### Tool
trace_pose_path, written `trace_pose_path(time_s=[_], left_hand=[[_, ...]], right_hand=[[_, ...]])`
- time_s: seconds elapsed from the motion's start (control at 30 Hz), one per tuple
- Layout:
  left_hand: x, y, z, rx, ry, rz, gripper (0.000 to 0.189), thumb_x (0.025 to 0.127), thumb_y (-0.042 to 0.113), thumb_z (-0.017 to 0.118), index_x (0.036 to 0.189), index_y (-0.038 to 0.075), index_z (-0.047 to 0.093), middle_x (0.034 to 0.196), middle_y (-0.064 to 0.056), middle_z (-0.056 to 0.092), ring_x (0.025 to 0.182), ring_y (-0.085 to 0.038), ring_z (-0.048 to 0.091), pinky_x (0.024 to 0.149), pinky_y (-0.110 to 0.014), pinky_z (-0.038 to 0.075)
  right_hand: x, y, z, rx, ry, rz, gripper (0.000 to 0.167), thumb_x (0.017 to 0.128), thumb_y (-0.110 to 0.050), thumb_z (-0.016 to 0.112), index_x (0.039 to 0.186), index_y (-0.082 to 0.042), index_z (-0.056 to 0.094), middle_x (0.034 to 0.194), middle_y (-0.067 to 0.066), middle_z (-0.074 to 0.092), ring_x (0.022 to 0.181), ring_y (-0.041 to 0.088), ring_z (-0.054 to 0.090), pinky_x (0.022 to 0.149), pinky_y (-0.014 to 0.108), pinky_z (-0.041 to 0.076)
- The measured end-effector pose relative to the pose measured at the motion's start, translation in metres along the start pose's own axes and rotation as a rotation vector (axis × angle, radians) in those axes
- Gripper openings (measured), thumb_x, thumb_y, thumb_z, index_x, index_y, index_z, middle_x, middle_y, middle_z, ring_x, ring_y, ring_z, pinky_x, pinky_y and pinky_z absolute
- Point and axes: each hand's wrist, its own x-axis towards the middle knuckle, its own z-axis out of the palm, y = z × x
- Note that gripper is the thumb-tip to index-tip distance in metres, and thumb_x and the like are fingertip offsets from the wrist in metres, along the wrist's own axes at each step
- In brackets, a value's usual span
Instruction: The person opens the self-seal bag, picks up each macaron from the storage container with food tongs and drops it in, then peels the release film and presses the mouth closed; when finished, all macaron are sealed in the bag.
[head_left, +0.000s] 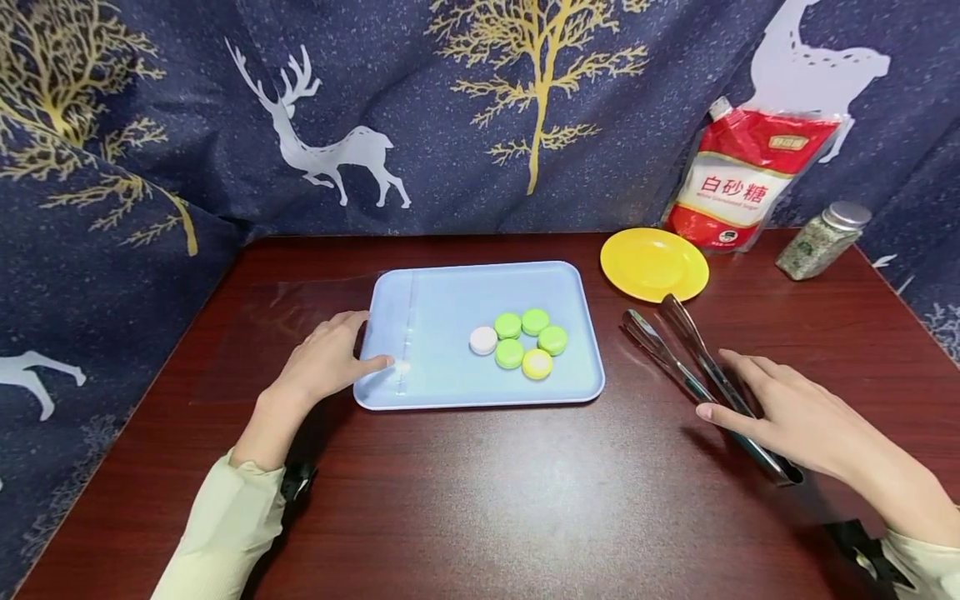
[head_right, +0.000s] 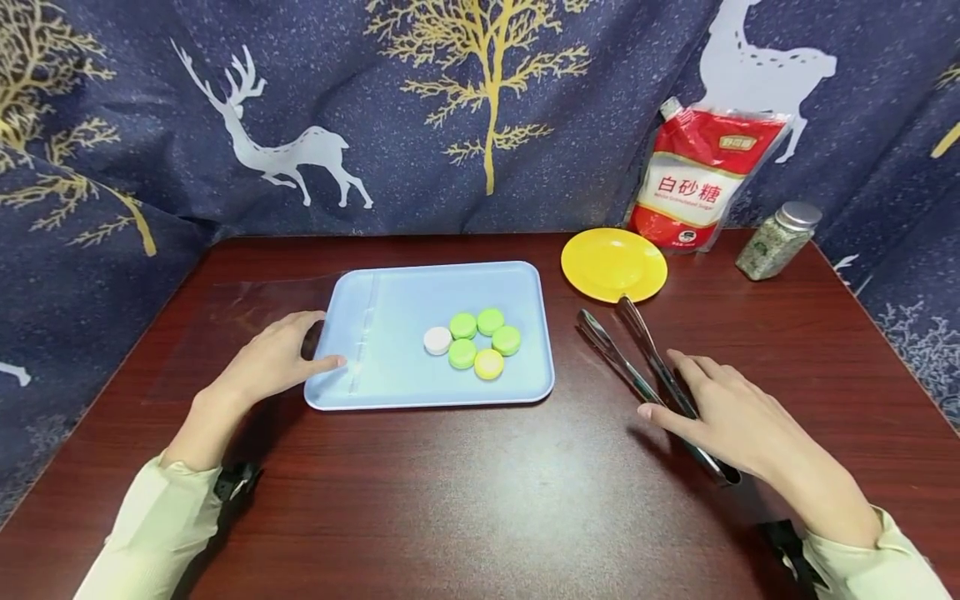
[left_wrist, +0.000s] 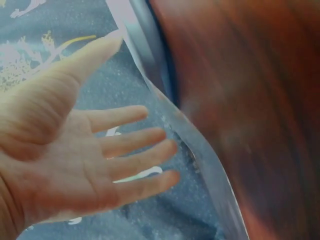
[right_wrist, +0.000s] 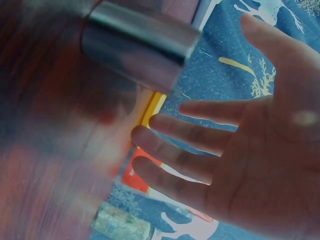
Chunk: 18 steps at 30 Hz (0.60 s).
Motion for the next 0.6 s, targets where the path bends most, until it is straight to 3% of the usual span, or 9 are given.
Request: trace_pose_path(time_s=[0.3, 0.43, 0.6], left_hand=[[0.002, -0.011, 0.001, -0.07, -0.145, 0.107, 0.099, 0.075, 0.041, 0.076, 0.145, -0.004, 0.022, 0.147, -0.029, 0.017, 0.133, -0.046, 0.019, 0.105, -0.058, 0.019], [0.002, -0.015, 0.0, -0.081, -0.142, 0.117, 0.093, 0.076, 0.033, 0.077, 0.143, -0.006, 0.026, 0.144, -0.028, 0.028, 0.13, -0.042, 0.029, 0.104, -0.055, 0.026], [0.003, -0.017, -0.001, -0.09, -0.079, 0.122, 0.082, 0.077, 0.027, 0.077, 0.139, -0.006, 0.034, 0.134, -0.027, 0.043, 0.121, -0.04, 0.043, 0.099, -0.051, 0.035]], right_hand=[[0.001, 0.001, 0.003, 0.008, -0.011, -0.001, 0.086, 0.082, -0.061, 0.058, 0.136, 0.004, 0.039, 0.121, 0.026, 0.05, 0.108, 0.045, 0.047, 0.08, 0.064, 0.04], [0.002, 0.001, 0.005, 0.009, -0.005, -0.022, 0.083, 0.082, -0.058, 0.06, 0.135, 0.003, 0.04, 0.119, 0.025, 0.051, 0.106, 0.044, 0.049, 0.079, 0.062, 0.041], [0.003, 0.001, 0.007, 0.009, -0.004, -0.033, 0.08, 0.082, -0.056, 0.061, 0.134, 0.003, 0.042, 0.116, 0.024, 0.054, 0.102, 0.042, 0.051, 0.078, 0.06, 0.042]])
